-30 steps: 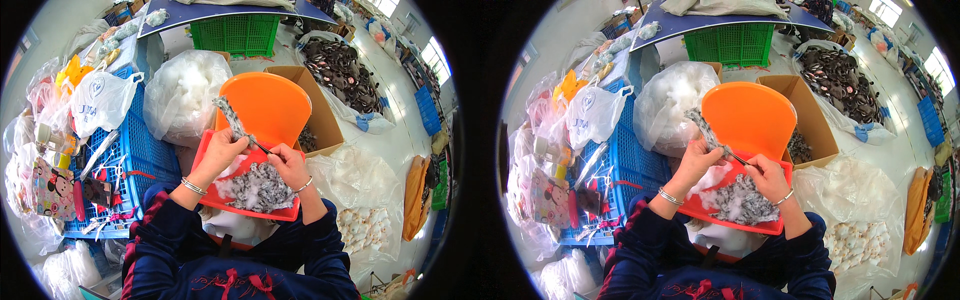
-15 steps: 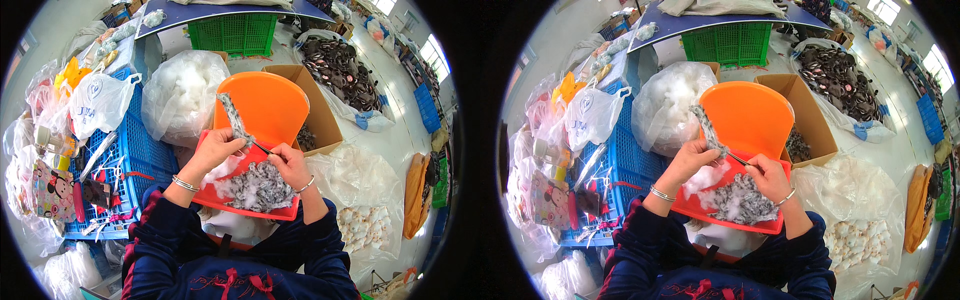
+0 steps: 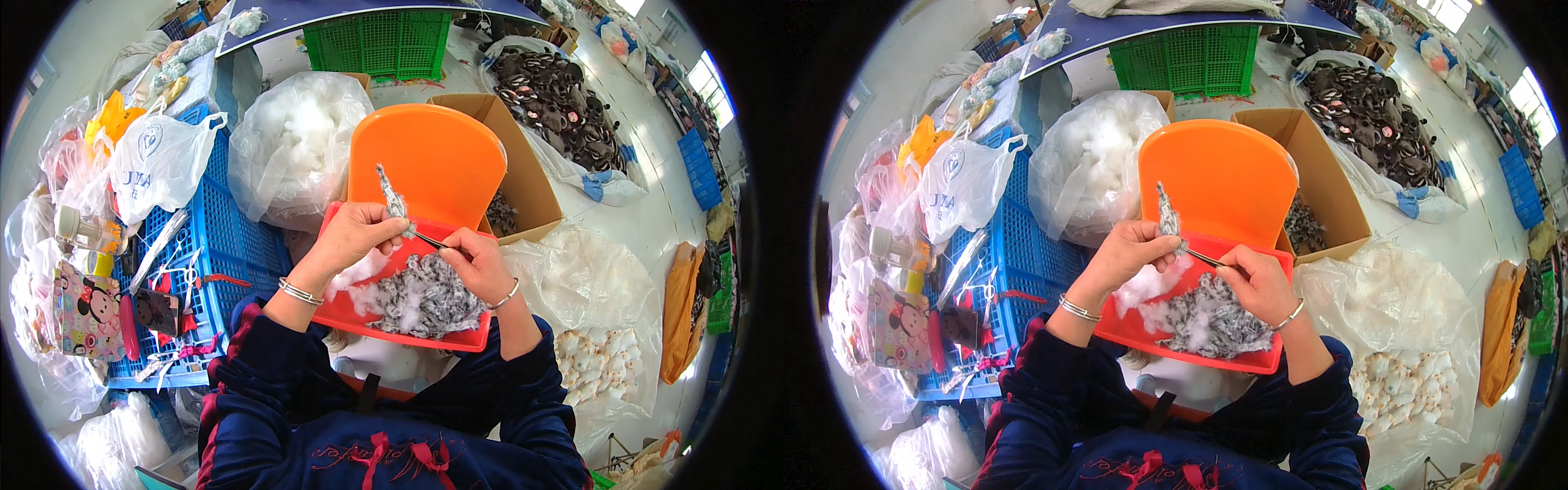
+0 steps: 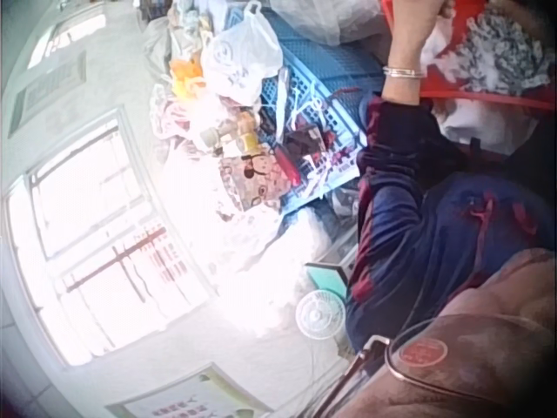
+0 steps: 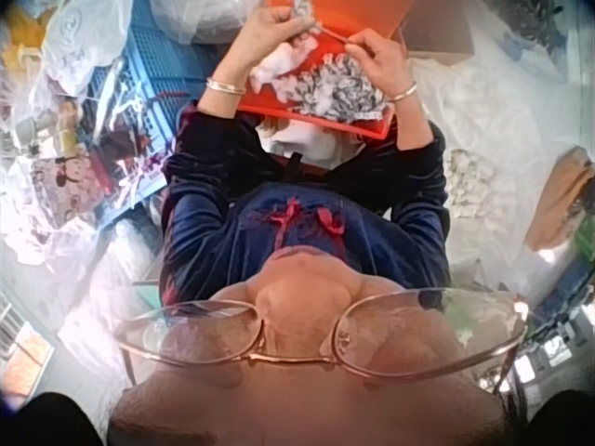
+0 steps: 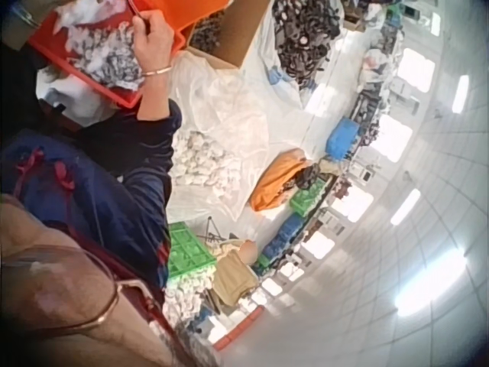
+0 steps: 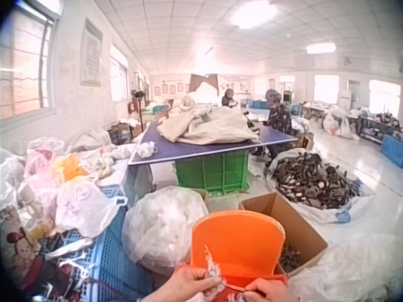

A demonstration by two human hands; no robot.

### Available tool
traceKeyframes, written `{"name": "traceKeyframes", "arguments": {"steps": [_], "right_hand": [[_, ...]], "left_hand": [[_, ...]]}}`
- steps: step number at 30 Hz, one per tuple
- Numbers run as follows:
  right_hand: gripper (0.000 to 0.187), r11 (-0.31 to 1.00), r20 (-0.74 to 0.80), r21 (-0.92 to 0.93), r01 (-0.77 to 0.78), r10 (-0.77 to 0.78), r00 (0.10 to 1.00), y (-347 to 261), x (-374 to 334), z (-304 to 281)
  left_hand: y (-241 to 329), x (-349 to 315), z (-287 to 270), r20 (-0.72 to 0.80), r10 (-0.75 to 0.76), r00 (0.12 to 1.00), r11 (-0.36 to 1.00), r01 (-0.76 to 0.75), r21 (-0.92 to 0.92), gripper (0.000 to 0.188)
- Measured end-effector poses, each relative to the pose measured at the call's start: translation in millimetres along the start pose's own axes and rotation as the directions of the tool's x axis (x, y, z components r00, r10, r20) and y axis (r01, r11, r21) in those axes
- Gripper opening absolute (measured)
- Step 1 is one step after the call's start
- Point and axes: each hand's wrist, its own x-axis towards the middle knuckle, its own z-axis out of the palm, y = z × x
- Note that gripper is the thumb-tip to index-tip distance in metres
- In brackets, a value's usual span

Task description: The person sits on the floor and uses a metal tool to push white stuffing into a patterned textile piece held in a red tray. The person repeatedly inserts the tool, adds more stuffing, and adjusts the textile to distribute the filling.

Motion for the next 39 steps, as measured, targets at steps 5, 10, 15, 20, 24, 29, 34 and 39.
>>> {"name": "traceKeyframes", "arguments": {"steps": [5,10,15,20,24,29,34,39], "right_hand": [[0.007,0.987,0.028,0.137,-0.086,0.083,0.996,5,-2,9],[0.008,0.879,0.011,0.444,-0.174,0.189,0.982,10,-1,30],[0.005,0.893,0.016,0.408,-0.192,0.203,0.979,0,1,27],[0.009,0.904,-0.013,0.392,-0.167,0.187,0.982,8,3,28],[0.007,0.812,0.032,0.547,-0.205,0.224,0.974,7,4,34],[0.01,0.801,0.089,0.542,-0.255,0.246,0.965,2,8,26],[0.021,0.982,0.207,0.02,-0.189,0.18,0.962,23,7,20],[0.025,0.891,0.438,-0.452,0.053,0.169,0.883,14,-10,67]], "left_hand": [[-3,-2,6,0.046,0.069,0.997,0.997,-0.071,0.031,0.021],[-4,-2,22,-0.013,0.051,0.999,0.998,-0.051,-0.019,0.02],[-1,-4,18,-0.077,0.099,0.992,0.994,-0.094,0.056,0.021],[0,-4,16,-0.121,0.109,0.987,0.994,-0.112,-0.018,0.029],[-20,-1,31,-0.134,0.136,0.982,0.982,-0.151,-0.111,0.028],[-6,-1,25,-0.158,0.066,0.985,0.986,-0.089,-0.143,0.025],[1,4,-14,-0.338,0.156,0.928,0.939,-0.245,-0.239,0.015],[-3,6,-18,-0.352,0.143,0.925,0.93,-0.247,-0.271,0.018]]}}
